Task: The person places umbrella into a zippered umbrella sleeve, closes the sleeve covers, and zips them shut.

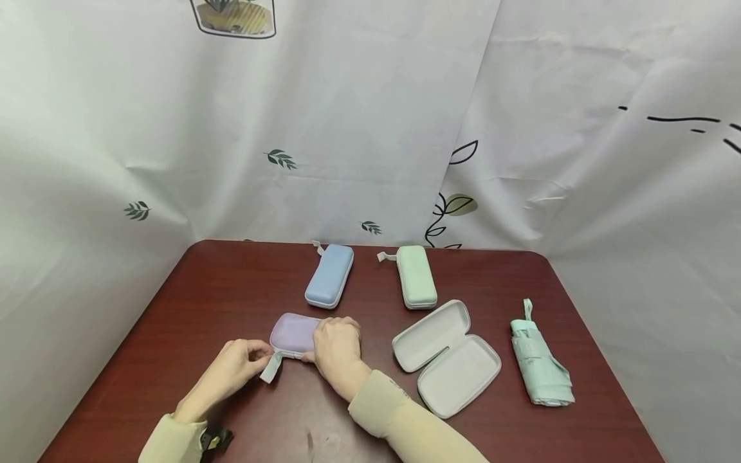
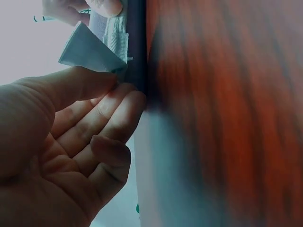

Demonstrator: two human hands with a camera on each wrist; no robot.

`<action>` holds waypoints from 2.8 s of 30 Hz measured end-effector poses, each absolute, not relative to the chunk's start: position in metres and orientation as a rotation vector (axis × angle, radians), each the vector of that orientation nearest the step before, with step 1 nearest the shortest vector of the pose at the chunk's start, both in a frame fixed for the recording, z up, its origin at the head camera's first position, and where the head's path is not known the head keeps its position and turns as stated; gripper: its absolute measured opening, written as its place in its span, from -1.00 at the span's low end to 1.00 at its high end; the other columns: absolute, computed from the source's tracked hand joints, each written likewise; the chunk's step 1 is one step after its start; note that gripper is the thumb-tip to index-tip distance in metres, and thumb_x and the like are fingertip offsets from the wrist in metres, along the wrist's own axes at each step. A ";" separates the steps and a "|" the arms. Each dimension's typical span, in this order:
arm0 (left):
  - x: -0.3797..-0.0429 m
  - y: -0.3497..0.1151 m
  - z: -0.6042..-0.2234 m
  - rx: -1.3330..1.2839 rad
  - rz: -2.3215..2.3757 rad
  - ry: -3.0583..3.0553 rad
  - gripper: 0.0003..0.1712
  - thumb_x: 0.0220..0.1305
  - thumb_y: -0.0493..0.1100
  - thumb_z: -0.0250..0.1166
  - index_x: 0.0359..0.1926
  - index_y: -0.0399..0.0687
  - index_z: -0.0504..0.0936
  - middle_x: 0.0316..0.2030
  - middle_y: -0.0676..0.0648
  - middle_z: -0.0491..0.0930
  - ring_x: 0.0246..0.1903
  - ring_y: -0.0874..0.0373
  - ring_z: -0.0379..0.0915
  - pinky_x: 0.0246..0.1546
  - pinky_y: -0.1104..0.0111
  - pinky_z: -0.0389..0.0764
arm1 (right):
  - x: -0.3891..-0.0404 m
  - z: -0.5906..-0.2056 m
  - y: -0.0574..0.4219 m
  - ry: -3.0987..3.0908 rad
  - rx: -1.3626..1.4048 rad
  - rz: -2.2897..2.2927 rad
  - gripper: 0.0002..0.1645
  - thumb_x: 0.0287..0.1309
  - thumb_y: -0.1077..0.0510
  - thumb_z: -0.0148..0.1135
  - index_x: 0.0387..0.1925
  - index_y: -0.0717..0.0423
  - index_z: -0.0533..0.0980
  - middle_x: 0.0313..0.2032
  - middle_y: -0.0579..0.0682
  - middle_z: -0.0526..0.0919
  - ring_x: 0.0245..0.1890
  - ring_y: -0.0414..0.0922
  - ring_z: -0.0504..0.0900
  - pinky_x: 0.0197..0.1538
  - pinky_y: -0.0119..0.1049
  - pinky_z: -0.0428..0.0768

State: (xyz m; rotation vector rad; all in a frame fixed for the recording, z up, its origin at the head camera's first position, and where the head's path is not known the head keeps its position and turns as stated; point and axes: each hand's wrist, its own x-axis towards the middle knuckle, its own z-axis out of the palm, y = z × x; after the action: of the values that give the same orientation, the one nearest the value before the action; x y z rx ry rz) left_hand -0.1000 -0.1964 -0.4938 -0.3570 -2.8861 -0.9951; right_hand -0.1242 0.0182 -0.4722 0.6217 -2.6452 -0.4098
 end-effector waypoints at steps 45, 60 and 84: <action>-0.175 -0.172 -0.495 -0.490 -1.163 -2.942 -0.77 0.06 -0.41 0.25 -0.20 -0.20 0.63 -0.48 0.08 0.59 -0.44 0.23 0.47 -0.32 0.26 0.48 | -0.110 -0.465 0.031 -3.027 0.544 0.604 -0.42 0.02 -0.29 0.38 -0.59 0.17 0.57 -0.63 0.09 0.56 -0.58 0.07 0.62 -0.54 -0.12 0.51; -0.179 -0.191 -0.470 -0.427 -1.090 -2.939 -0.70 0.32 -0.32 0.12 0.05 -0.24 0.58 -0.37 -0.04 0.61 -0.44 0.14 0.45 -0.37 0.22 0.47 | -0.115 -0.421 0.069 -3.081 0.653 0.681 -0.66 0.11 -0.17 0.36 -0.35 -0.01 0.56 -0.60 -0.19 0.47 -0.57 -0.14 0.50 -0.50 -0.21 0.43; -0.207 -0.073 -0.407 -0.780 -0.826 -2.911 -0.48 0.40 0.07 0.19 0.24 -0.14 0.48 0.16 -0.15 0.50 0.11 -0.01 0.46 0.13 0.14 0.42 | -0.134 -0.382 0.297 -3.028 0.032 0.659 -0.34 0.17 -0.14 0.30 0.09 0.27 0.46 0.01 0.31 0.57 -0.02 0.31 0.51 -0.11 0.22 0.44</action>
State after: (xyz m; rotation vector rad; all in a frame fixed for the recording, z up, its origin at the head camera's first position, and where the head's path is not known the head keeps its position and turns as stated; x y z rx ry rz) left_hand -0.2072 -0.0735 -0.4066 -0.7798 -2.9112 -0.8259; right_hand -0.1335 0.2975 -0.3824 0.0316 -3.0278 0.6589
